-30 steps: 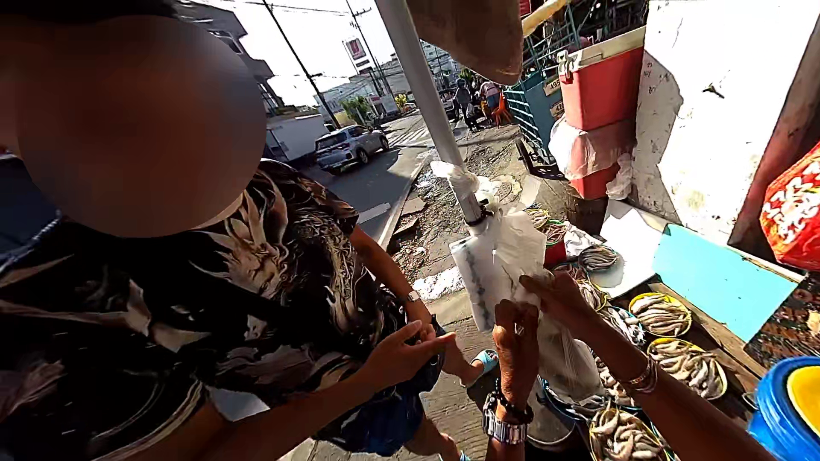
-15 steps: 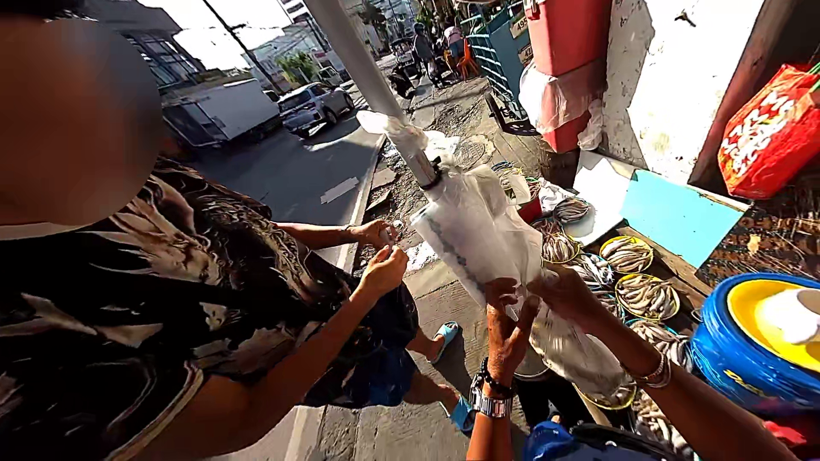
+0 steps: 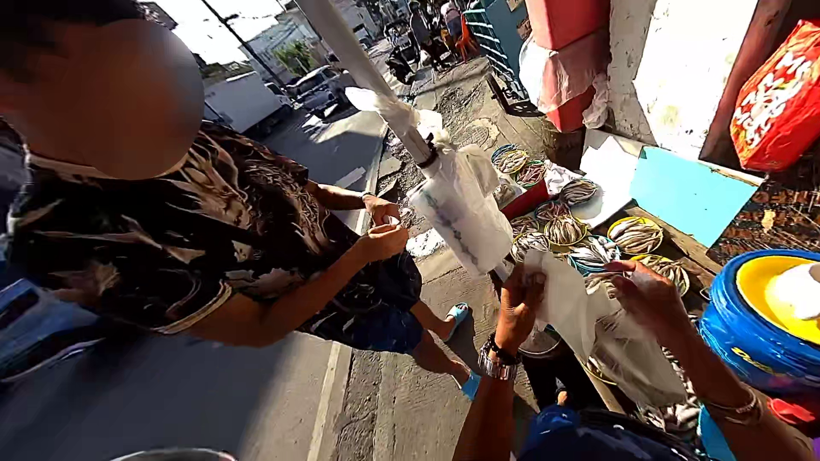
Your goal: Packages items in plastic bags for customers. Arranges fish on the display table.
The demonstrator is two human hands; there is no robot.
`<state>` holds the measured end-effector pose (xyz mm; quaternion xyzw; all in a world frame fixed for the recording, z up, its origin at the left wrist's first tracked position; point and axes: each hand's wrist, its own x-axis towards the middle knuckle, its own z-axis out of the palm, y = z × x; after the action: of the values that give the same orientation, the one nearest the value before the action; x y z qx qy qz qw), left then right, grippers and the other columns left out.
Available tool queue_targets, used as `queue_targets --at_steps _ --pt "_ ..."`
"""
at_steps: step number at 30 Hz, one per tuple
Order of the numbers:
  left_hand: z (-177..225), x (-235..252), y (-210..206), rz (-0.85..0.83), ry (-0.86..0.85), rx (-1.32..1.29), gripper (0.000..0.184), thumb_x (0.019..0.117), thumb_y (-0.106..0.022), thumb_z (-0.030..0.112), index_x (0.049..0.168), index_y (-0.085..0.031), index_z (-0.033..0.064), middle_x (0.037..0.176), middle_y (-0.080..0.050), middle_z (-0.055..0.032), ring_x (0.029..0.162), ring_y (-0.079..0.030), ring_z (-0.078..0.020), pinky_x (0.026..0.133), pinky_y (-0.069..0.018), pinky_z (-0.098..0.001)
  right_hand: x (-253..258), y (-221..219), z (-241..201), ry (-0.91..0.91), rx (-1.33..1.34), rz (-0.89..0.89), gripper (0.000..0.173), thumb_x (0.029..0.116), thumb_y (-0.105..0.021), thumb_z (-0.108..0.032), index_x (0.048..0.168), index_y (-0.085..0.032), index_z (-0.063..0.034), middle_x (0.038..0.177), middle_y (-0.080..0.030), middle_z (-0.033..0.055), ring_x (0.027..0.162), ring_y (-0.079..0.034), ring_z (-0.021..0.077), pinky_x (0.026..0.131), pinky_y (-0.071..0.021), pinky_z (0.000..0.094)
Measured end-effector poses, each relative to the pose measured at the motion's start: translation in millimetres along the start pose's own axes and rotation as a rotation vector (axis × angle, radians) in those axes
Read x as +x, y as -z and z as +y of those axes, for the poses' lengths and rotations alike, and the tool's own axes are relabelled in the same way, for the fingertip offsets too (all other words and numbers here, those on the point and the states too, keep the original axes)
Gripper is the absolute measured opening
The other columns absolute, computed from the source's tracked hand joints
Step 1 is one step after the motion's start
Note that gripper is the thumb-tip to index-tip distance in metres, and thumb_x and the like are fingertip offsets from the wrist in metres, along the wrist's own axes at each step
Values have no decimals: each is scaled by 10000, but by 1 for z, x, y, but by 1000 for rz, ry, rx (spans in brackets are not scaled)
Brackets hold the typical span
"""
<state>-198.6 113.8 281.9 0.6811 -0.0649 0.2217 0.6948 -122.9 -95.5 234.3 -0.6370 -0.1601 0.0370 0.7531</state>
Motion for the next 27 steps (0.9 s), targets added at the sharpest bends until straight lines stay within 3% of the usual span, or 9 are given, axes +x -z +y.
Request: queue_targets --at_steps 3,6,9,12,16,19,21,24,27 --pt "7 -10 7 -264 14 51 162 1028 -557 78 1147 -600 -24 906 -670 76 796 -623 38 745 -544 -187 2 5 -18 40 -13 -156 490 881 -745 -344 1278 -666 -67 985 -717 -80 590 -534 -62 524 -470 135" --pt "11 -14 4 -389 -76 117 175 1039 -540 80 1068 -619 -73 866 -658 7 776 -612 19 743 -535 -194 4 4 -23 81 -115 -402 599 831 -795 -380 1312 -665 -49 1254 -707 -19 851 -643 -79 744 -542 133" --pt "10 -14 2 -440 -102 172 195 1041 -523 68 1021 -627 -96 828 -642 -37 745 -600 -4 724 -523 -196 8 5 -21 19 -122 -493 343 796 -815 -267 1090 -738 -106 867 -714 -146 635 -572 -97 596 -494 111" --pt "7 -16 8 -402 -109 183 179 1041 -520 47 1008 -629 -91 811 -645 -34 734 -606 -4 710 -524 -197 13 2 -12 38 -175 -556 140 847 -765 -243 880 -733 -111 765 -666 -141 652 -572 -86 626 -491 123" --pt "9 -45 27 -56 -127 509 389 984 -648 178 1244 -606 -108 1100 -691 -172 1017 -672 -153 921 -557 -312 4 -13 -3 -55 -84 -554 86 884 -728 -224 892 -719 -139 699 -643 -157 507 -486 -85 466 -410 115" --pt "41 -79 45 309 -279 1131 516 946 -669 500 1230 -647 70 1198 -628 -154 1168 -556 -274 1032 -428 -422 -1 -18 -2 -126 -13 -468 40 886 -692 -181 891 -704 -143 637 -604 -156 451 -444 -69 414 -370 122" --pt "63 -98 61 444 -270 1417 568 888 -709 554 1222 -639 100 1225 -586 -196 1183 -515 -376 1029 -383 -525 -5 -20 0 -150 49 -421 18 880 -690 -145 880 -705 -156 620 -607 -155 435 -444 -67 398 -366 115" --pt "70 -115 88 386 -35 1563 754 799 -782 518 1324 -620 2 1322 -567 -326 1252 -491 -551 1028 -385 -674 -6 -29 -1 -191 34 -398 37 872 -680 -113 873 -692 -148 623 -605 -144 453 -460 -53 428 -390 128" --pt "62 -112 108 185 91 1540 704 918 -634 570 1340 -622 7 1260 -619 -299 1236 -529 -532 1038 -383 -676 -2 -29 4 -222 -12 -405 20 867 -702 -79 874 -684 -86 673 -623 -92 482 -478 -26 463 -419 150"
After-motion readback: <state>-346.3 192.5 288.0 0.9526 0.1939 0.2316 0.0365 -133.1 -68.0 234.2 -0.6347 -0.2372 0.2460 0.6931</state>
